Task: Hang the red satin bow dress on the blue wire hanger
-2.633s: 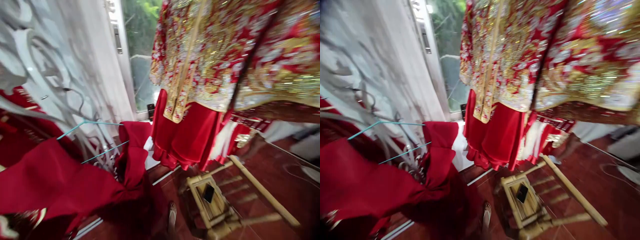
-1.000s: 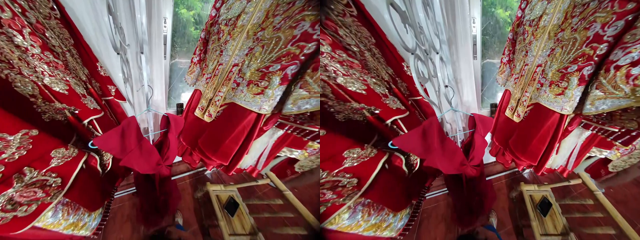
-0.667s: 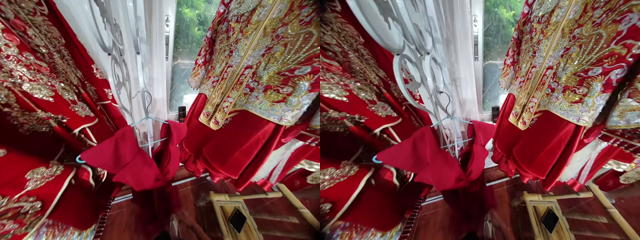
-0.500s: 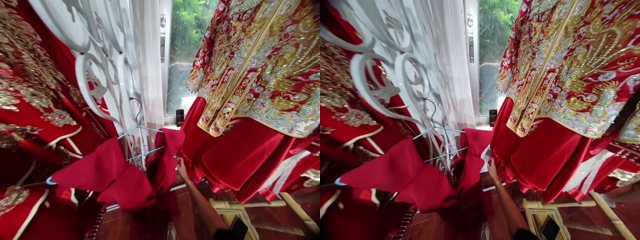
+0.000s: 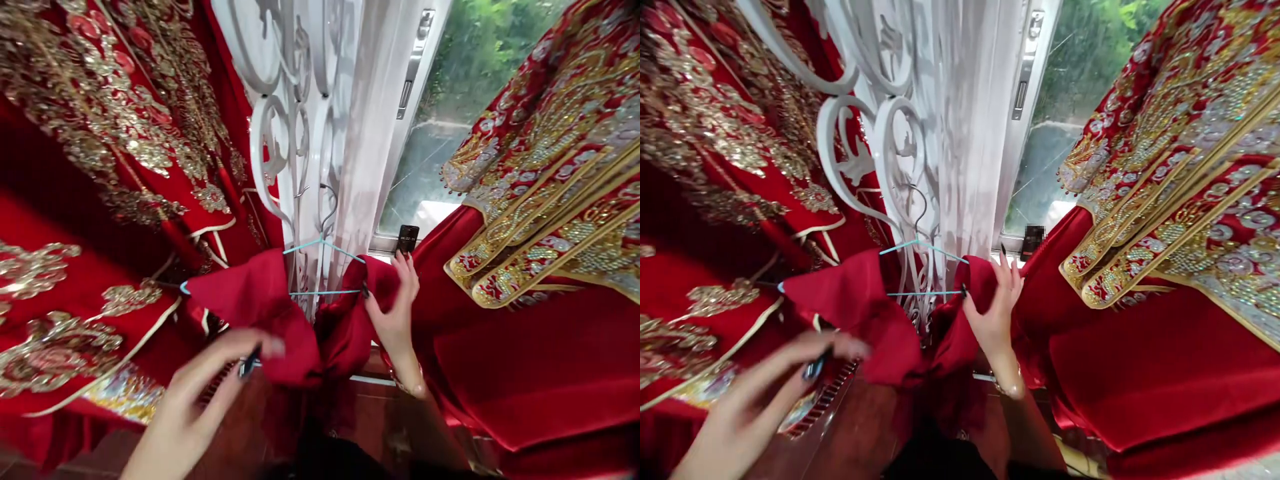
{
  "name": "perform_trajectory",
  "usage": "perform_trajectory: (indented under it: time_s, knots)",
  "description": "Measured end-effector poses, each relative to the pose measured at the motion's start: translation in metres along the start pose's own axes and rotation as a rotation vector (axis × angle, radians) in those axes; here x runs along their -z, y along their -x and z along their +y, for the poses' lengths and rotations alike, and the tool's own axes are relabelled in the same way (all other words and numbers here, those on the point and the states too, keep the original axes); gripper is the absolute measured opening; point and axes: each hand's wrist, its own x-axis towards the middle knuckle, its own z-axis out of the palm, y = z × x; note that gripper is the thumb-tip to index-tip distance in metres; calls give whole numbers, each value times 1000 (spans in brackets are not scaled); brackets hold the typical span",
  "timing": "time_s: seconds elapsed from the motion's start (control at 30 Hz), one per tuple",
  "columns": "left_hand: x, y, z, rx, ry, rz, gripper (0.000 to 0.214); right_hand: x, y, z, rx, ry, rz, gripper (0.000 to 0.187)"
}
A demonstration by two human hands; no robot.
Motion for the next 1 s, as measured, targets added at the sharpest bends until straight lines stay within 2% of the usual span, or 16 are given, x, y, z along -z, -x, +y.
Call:
perform_trajectory:
  time_s: [0.03, 0.07, 0.1, 0.17, 0.23, 0.33, 0.43, 0.63, 0.77, 1.0]
  knots:
    - [-7, -10, 7, -18, -1, 134, 34, -6, -3, -7, -11, 90, -66, 64]
    - [-17, -22, 13, -22, -128, 263, 46, -12, -6, -11, -33, 162, -122, 70]
    - [-29, -33, 18, 31, -267, 309, 61, -17, -9, -10, -60, 213, -167, 73]
    - [-51, -51, 21, 67, -375, 280, 75, -17, -12, 0, -104, 243, -236, 73]
    - [-63, -62, 15, 88, -393, 232, 79, -8, -14, 15, -123, 232, -279, 69]
    - [-58, -68, 0, 61, -373, 184, 82, 11, -18, 30, -133, 247, -318, 58]
    - [-46, -72, -9, -3, -403, 148, 81, 23, -20, 30, -143, 286, -330, 55]
    - [-47, -80, -12, -85, -475, 146, 75, 14, -6, 25, -34, 270, -253, 59]
    - [-47, -76, -14, -107, -472, 144, 74, 8, 1, 28, -33, 261, -242, 63]
    - [-37, -77, -16, -134, -401, 77, 75, 13, 0, 30, -21, 284, -256, 66]
